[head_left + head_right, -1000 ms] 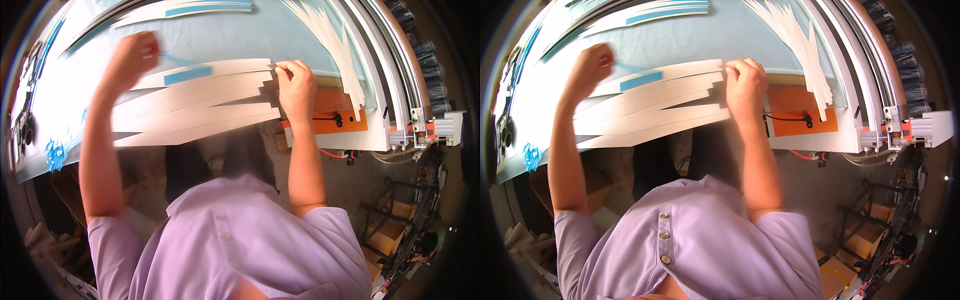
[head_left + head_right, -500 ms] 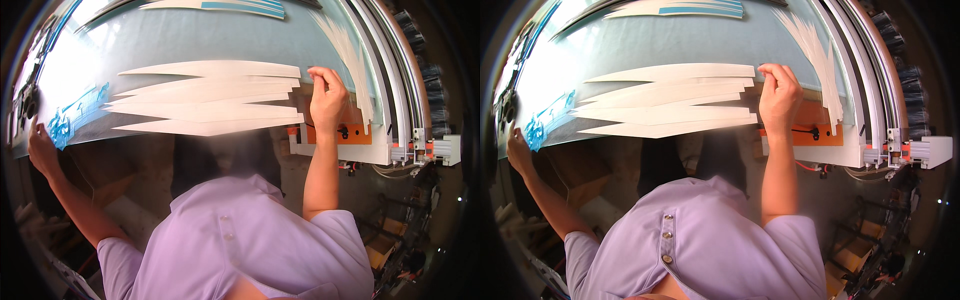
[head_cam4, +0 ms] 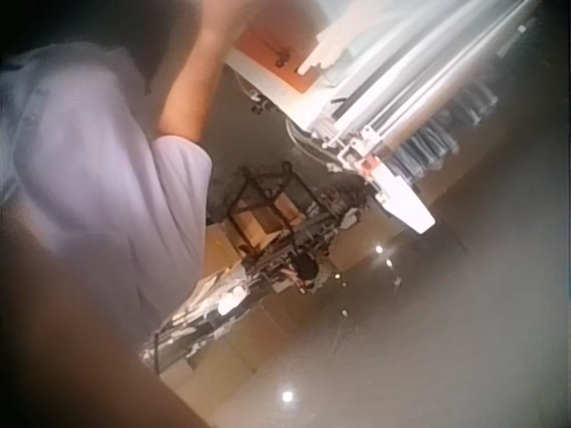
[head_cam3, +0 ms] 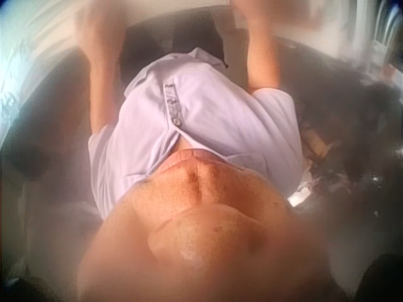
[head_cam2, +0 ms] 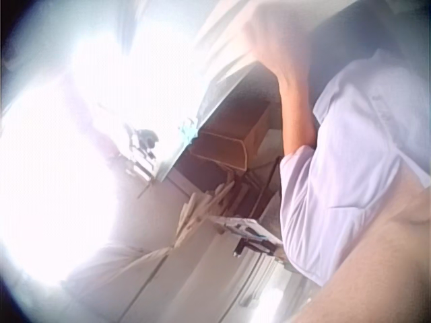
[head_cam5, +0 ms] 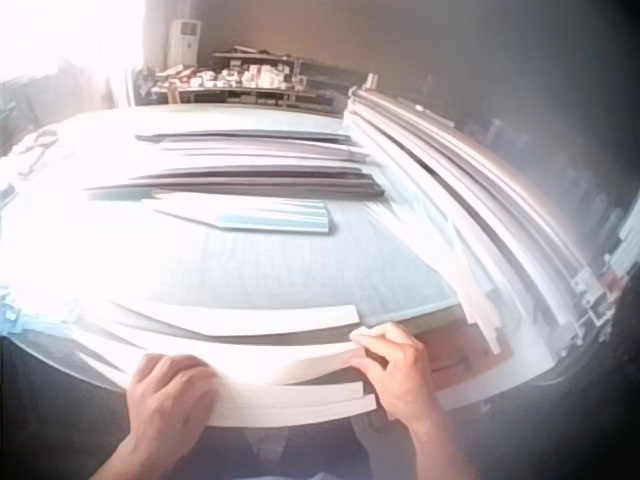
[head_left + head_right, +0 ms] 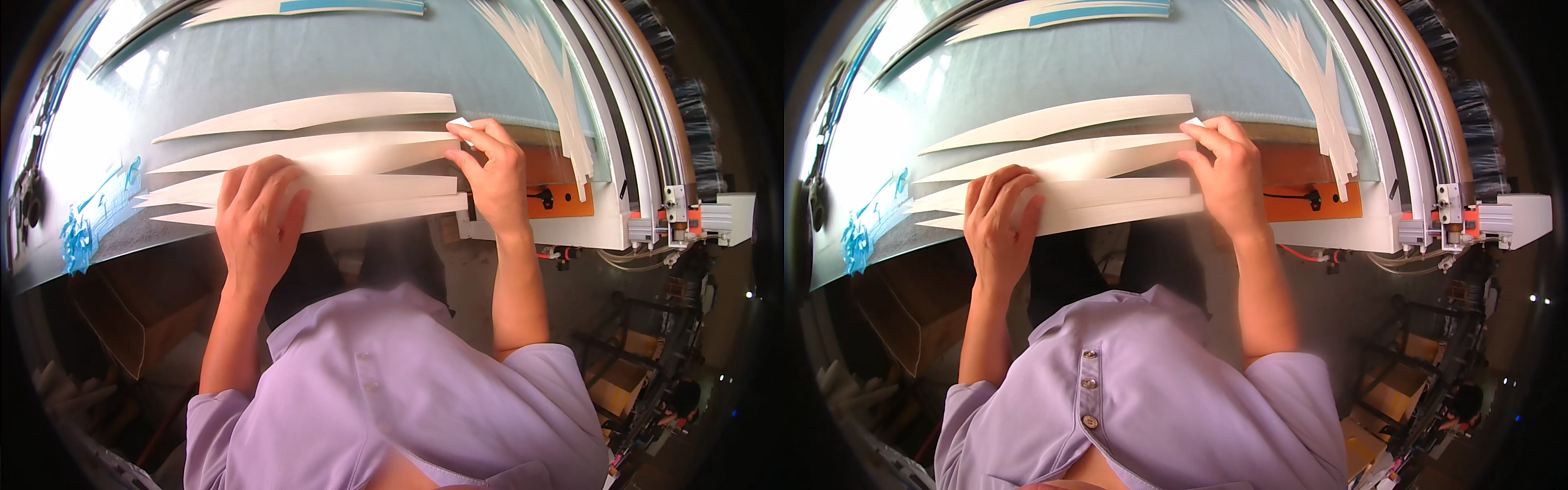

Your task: The person peels blue protective backing strips from white adhesive labels on a glass surface. They handle the labels one at a time, lifting the backing and placing the peeled items aside.

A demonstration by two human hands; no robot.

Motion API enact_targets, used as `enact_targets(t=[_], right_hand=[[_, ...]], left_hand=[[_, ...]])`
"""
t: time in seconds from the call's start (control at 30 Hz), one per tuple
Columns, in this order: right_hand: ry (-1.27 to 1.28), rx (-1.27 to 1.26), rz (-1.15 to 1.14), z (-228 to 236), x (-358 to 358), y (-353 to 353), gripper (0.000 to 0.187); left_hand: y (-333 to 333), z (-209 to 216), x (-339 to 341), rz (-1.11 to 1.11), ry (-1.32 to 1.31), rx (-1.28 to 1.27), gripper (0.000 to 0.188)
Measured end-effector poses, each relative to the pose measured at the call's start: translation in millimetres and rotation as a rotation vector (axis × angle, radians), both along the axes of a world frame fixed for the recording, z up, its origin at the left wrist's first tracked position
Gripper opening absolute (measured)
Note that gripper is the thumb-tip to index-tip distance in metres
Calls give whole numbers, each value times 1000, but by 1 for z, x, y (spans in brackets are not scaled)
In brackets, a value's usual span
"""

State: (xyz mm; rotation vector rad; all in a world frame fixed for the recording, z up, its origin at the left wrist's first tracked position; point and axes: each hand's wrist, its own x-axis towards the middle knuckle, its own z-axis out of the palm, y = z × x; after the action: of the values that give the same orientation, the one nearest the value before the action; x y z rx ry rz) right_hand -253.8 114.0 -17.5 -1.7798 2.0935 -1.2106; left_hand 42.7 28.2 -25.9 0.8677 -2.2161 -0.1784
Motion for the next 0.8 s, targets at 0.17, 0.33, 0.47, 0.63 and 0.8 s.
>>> enact_targets(t=[0.17,0.33,0.47,0.63,0.8], right_hand=[[38,-72,-67,2,-3,-3,21],[142,-75,-8,-3,9,-6,21],[226,-89,-26,-4,12,-15,20],[352,-89,-10,-4,6,-23,18],[643,-218,179,-3,-6,-27,16]], left_hand=[[1,-2,-1,44,40,-10,20],[1,-3,-3,56,-24,-4,27],[0,0,-3,54,-79,2,32],[-6,-6,-4,75,-39,-89,29],[-7,-1,-3,142,-43,-98,33]])
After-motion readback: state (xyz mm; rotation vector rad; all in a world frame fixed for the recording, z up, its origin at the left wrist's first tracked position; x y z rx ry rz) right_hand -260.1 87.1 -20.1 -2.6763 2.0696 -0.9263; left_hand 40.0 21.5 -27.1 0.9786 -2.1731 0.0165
